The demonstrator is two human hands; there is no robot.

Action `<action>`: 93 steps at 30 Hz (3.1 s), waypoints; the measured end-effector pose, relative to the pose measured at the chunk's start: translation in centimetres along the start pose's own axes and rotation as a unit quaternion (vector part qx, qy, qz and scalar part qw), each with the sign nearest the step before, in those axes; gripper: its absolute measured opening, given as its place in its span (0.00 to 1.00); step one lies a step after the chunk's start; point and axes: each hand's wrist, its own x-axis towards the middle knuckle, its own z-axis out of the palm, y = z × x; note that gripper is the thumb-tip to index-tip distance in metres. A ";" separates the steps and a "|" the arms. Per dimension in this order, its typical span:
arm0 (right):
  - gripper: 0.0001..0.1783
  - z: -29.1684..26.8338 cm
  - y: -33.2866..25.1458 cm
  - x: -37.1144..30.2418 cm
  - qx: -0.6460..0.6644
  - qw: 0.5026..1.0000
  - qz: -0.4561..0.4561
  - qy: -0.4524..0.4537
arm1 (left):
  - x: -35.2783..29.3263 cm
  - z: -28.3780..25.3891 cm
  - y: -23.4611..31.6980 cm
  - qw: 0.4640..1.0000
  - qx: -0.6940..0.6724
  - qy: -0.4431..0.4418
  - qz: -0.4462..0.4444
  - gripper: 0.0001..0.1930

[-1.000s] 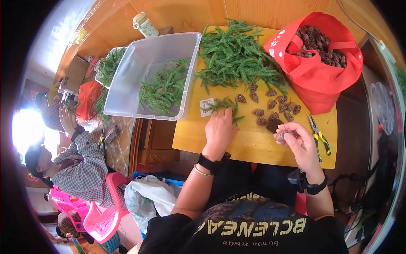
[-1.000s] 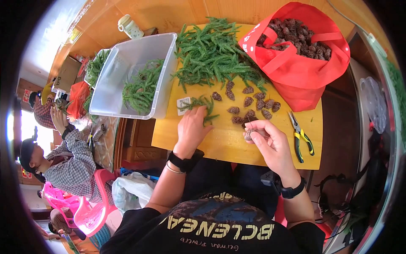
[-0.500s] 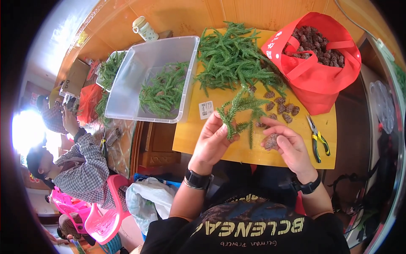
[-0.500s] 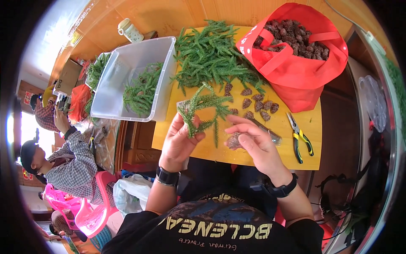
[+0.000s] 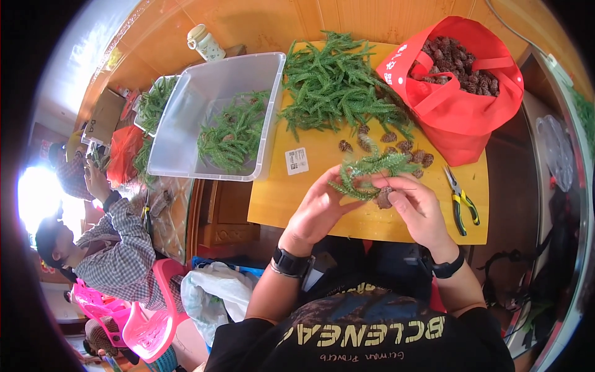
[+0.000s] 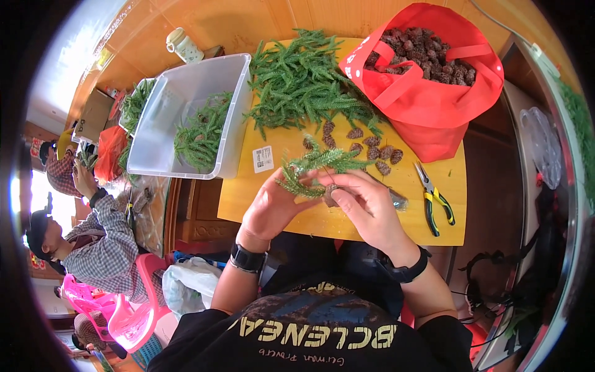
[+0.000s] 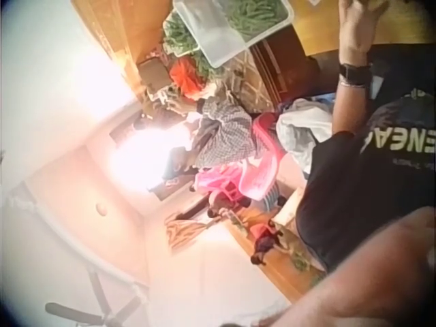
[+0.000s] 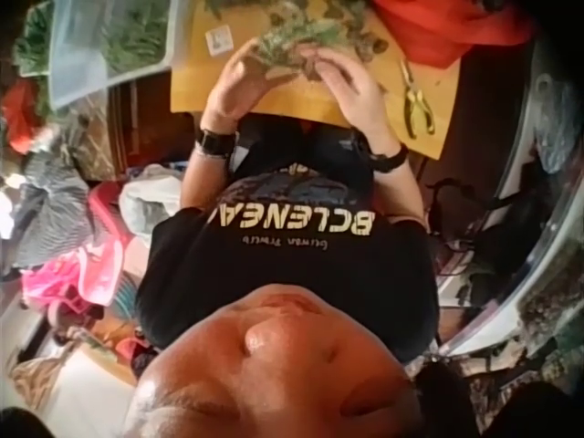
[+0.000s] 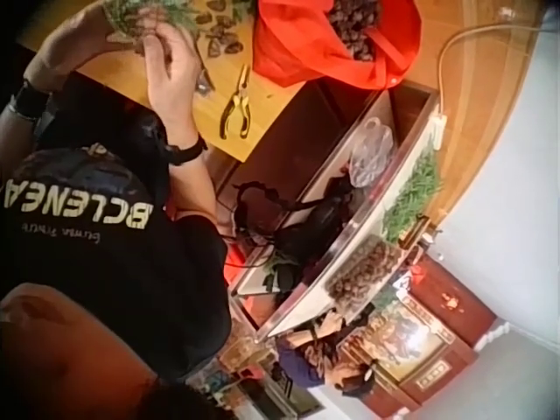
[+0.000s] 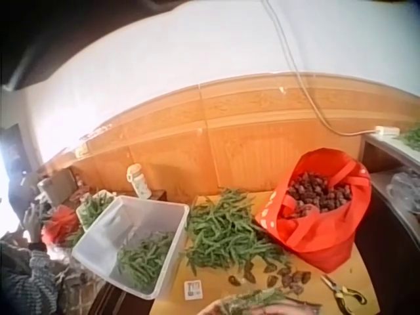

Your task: Trimming and sorting plant materials using handheld shears at a processing station.

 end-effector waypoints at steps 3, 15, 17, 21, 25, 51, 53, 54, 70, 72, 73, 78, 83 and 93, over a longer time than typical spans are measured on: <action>0.14 0.3 -0.8 -0.3 -0.052 0.999 -0.004 -0.006 | 0.6 0.1 -0.1 0.961 0.252 0.034 0.107 0.42; 0.11 0.7 -1.8 -1.0 -0.156 0.987 -0.016 -0.024 | 1.0 1.8 -0.4 0.951 0.272 0.113 0.089 0.13; 0.11 0.7 -1.7 -1.1 -0.141 0.990 -0.015 -0.018 | 1.0 2.3 -0.3 0.957 0.239 0.132 0.099 0.06; 0.11 0.8 -1.4 -1.3 -0.122 0.992 0.004 -0.012 | 0.9 2.1 -0.6 0.964 0.198 0.138 0.113 0.05; 0.11 0.9 -1.7 -1.3 -0.146 0.989 -0.016 -0.004 | 0.9 2.4 -0.6 0.976 0.125 0.154 0.089 0.05; 0.09 0.5 -2.6 -1.9 -0.238 0.969 -0.050 -0.036 | 0.3 2.4 -1.3 0.875 0.436 0.110 0.180 0.07; 0.10 0.3 -2.7 -1.9 -0.254 0.964 -0.064 -0.038 | 0.2 2.8 -1.3 0.873 0.429 0.128 0.192 0.07; 0.10 0.3 -2.8 -2.0 -0.255 0.964 -0.064 -0.037 | 0.2 3.0 -1.4 0.871 0.421 0.147 0.203 0.08; 0.15 1.7 -4.3 -2.9 -0.281 0.954 -0.090 0.061 | -0.6 3.8 -1.9 0.759 0.542 0.074 0.353 0.11; 0.15 2.0 -3.8 -2.8 -0.265 0.957 -0.090 0.075 | -0.6 4.0 -2.0 0.736 0.557 0.067 0.378 0.12; 0.17 2.0 -3.5 -2.8 -0.241 0.961 -0.104 0.086 | -0.6 4.1 -2.0 0.737 0.556 0.066 0.377 0.12; 0.24 2.0 -3.1 -2.8 -0.206 0.964 -0.134 0.104 | -0.3 4.8 -2.2 0.715 0.565 0.057 0.409 0.11; 0.26 2.0 -3.0 -2.6 -0.253 0.945 -0.176 0.108 | -0.5 4.6 -2.0 0.749 0.548 0.068 0.367 0.09; 0.26 2.3 -3.7 -1.6 -0.278 0.927 -0.195 0.159 | -0.5 5.1 -1.3 0.814 0.493 0.112 0.286 0.09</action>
